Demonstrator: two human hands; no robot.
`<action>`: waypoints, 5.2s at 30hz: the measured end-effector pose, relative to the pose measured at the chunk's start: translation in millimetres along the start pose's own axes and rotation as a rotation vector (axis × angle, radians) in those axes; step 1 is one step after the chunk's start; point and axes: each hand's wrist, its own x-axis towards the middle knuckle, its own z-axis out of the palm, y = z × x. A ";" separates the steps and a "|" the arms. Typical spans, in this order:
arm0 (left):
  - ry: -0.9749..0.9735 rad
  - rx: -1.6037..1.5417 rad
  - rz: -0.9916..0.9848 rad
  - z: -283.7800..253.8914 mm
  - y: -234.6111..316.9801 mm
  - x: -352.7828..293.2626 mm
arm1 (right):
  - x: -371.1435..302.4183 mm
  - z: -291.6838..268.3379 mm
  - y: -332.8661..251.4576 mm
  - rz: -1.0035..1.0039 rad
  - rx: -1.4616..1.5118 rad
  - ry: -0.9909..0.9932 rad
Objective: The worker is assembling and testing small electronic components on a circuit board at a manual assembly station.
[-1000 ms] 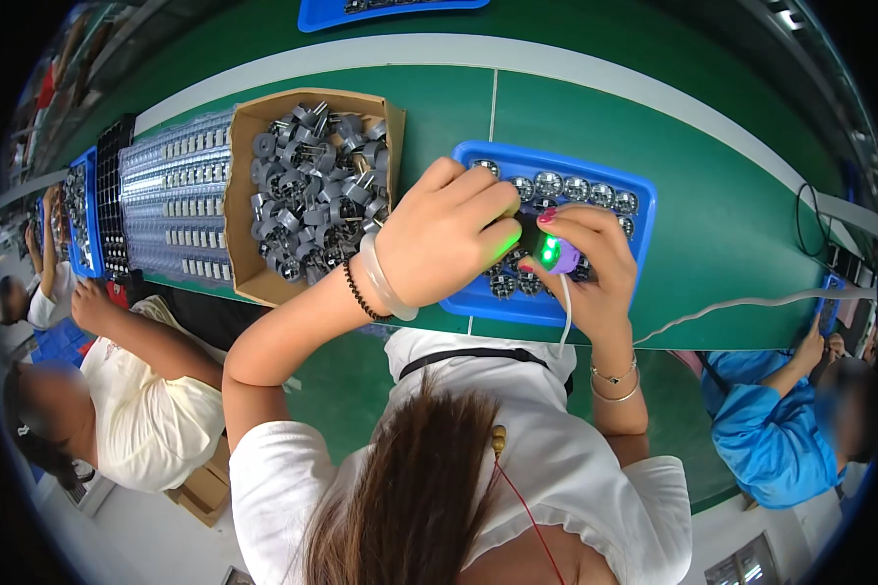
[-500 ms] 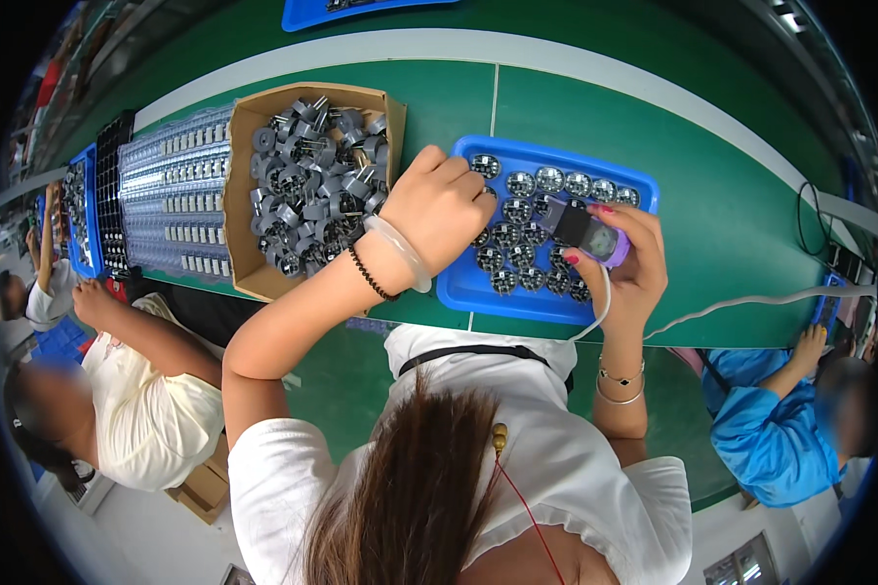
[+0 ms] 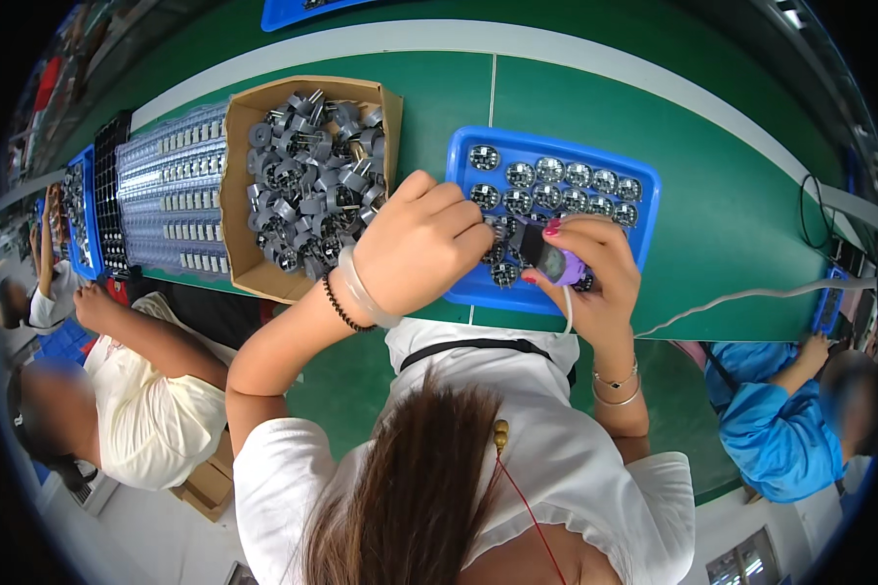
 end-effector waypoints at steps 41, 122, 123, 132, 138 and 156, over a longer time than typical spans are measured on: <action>0.094 -0.027 -0.069 25.9 27.6 -20.2 | -22.7 -12.3 -7.7 0.011 -0.027 -0.028; 0.025 0.392 0.022 22.7 -18.2 19.6 | -47.6 -26.1 2.1 0.064 -0.005 0.107; 0.024 0.392 0.021 23.0 -18.3 18.9 | -47.3 -26.1 1.9 0.065 -0.007 0.101; 0.059 0.163 -0.065 -3.9 7.0 0.2 | -45.8 -24.4 -1.2 0.142 0.022 0.199; -0.024 0.229 -0.018 20.0 15.4 -16.5 | -47.6 -27.7 1.5 0.086 0.012 0.101; 0.137 0.004 -0.006 38.8 46.7 -27.3 | -42.4 -28.6 -9.5 0.045 -0.041 0.032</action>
